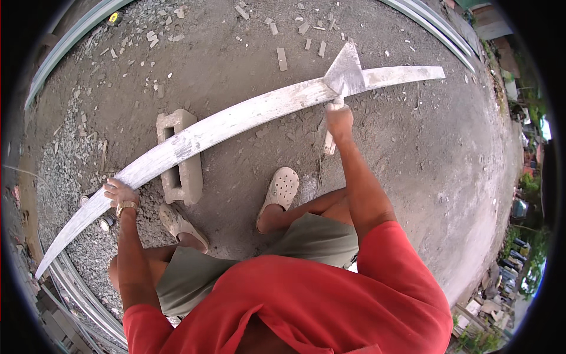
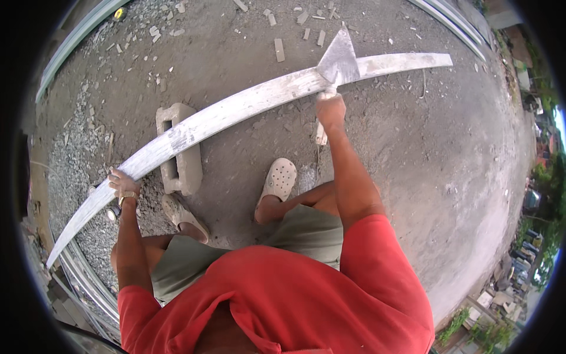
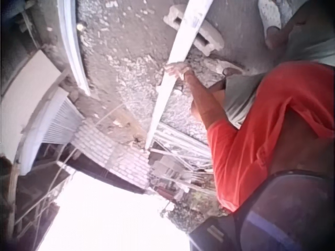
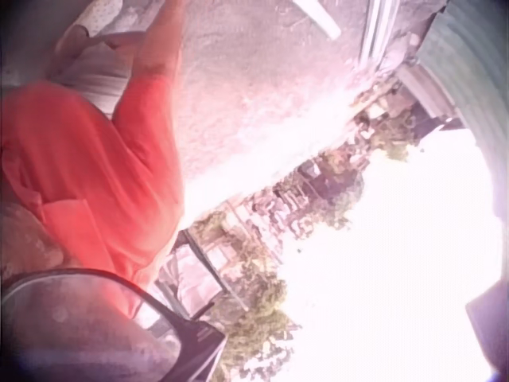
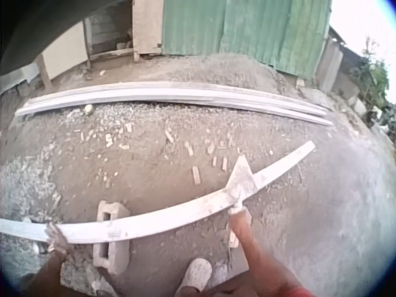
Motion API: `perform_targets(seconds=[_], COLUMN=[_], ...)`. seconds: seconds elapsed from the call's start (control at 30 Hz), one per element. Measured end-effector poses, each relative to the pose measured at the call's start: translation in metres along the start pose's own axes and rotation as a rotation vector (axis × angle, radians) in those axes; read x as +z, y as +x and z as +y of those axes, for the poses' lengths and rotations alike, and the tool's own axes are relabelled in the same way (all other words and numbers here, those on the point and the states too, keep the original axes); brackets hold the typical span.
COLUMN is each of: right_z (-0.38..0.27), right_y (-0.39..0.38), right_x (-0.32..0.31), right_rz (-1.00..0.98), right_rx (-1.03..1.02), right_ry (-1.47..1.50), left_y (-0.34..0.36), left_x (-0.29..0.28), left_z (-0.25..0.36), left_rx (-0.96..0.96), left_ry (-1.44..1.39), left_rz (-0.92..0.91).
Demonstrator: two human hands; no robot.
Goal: Apply plaster or mortar to a curved trim piece using a hand trowel.
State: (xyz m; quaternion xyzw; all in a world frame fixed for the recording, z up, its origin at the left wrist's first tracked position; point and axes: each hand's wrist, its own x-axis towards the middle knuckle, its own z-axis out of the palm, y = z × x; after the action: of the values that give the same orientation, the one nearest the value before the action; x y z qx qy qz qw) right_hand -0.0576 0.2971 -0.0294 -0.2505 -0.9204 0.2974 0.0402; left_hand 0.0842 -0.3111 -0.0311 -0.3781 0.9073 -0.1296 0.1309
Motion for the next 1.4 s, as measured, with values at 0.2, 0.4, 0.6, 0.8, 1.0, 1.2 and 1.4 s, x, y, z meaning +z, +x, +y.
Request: perform_targets(seconds=[0.2, 0.4, 0.6, 0.8, 1.0, 1.2, 1.4], right_z=[0.004, -0.004, 0.019, 0.010, -0.007, -0.006, -0.002], right_y=[0.009, -0.014, -0.013, -0.021, -0.007, -0.029, 0.009], right_x=[-0.008, 0.009, 0.027, 0.009, -0.011, 0.005, -0.065], right_rz=[-0.046, -0.081, 0.069, 0.016, -0.191, -0.084, 0.251], right_rx=[-0.072, -0.001, 0.023, 0.042, 0.135, -0.012, -0.256], right_ry=[-0.122, 0.081, 0.049, 0.045, -0.130, 0.165, 0.357], left_y=[0.000, -0.008, -0.007, -0.007, -0.009, -0.009, -0.005], left_x=[-0.008, -0.014, -0.016, -0.016, -0.021, -0.023, -0.019], left_z=[0.003, 0.004, 0.004, 0.005, 0.006, 0.007, 0.006], left_rx=[-0.020, 0.014, -0.013, -0.007, -0.005, -0.002, -0.020], left_ry=[0.047, 0.003, 0.052, 0.001, 0.020, -0.048, 0.005], left_rz=[-0.022, -0.027, -0.073, -0.061, -0.082, -0.073, -0.076])
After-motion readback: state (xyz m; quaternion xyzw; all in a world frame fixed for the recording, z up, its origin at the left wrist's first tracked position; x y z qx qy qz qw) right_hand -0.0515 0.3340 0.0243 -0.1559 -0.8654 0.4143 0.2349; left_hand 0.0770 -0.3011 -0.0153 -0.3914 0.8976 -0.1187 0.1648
